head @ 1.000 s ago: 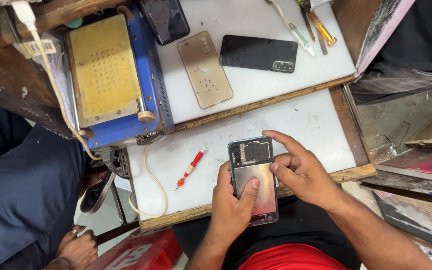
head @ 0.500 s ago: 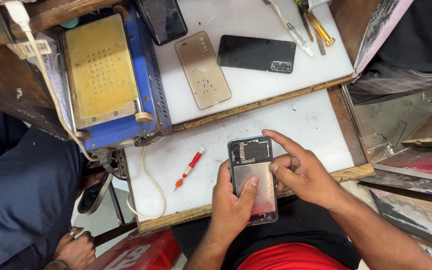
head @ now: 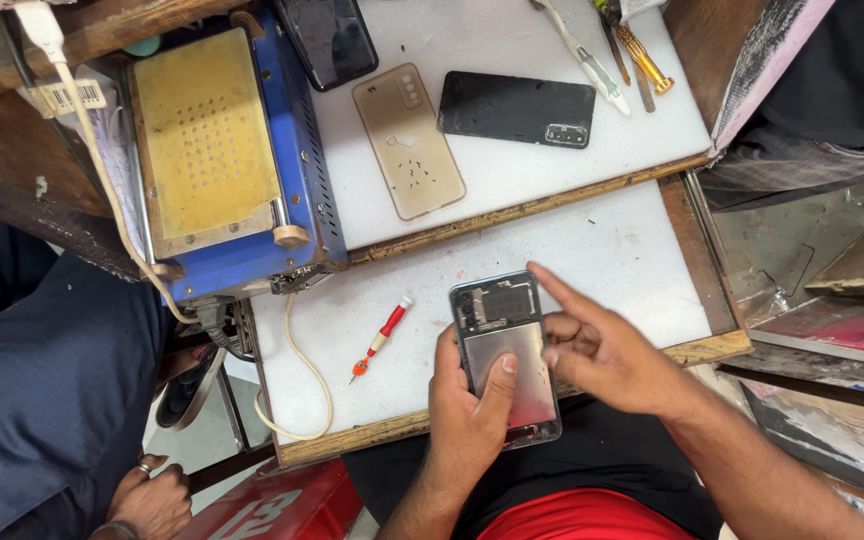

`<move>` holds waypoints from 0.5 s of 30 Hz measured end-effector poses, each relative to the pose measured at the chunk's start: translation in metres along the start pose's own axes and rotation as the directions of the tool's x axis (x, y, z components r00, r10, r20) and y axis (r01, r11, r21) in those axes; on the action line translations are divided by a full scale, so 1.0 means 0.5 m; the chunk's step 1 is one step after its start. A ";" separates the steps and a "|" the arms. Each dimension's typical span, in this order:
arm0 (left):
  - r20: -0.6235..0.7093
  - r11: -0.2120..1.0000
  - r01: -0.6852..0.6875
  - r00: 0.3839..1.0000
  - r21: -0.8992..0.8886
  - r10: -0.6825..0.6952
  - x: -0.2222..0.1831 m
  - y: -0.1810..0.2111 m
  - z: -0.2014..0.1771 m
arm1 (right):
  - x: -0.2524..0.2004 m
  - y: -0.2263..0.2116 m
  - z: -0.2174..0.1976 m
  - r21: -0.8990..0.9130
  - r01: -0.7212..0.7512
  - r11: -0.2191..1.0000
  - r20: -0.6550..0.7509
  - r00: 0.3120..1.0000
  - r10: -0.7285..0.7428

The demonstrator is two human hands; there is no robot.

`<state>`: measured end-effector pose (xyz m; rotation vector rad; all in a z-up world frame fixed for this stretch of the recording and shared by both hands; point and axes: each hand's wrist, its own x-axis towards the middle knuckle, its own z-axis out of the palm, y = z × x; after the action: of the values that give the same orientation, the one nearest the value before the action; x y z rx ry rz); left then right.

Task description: The person uses a red-handled screwdriver to remove screws from the back of a disassembled smartphone. They then use their fingers to lift and detach a small internal component from the phone's frame.

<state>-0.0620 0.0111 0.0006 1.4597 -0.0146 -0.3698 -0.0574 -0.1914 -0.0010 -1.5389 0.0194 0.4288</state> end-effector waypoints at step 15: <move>-0.053 0.994 -0.095 0.994 0.052 0.098 -0.005 0.000 -0.006 | 0.007 0.001 0.021 -0.063 0.062 0.996 -0.040 0.997 -0.064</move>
<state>-0.0637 0.0145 0.0006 1.5116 -0.0499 -0.2518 -0.0568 -0.1802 -0.0018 -1.6047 -0.0095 0.3498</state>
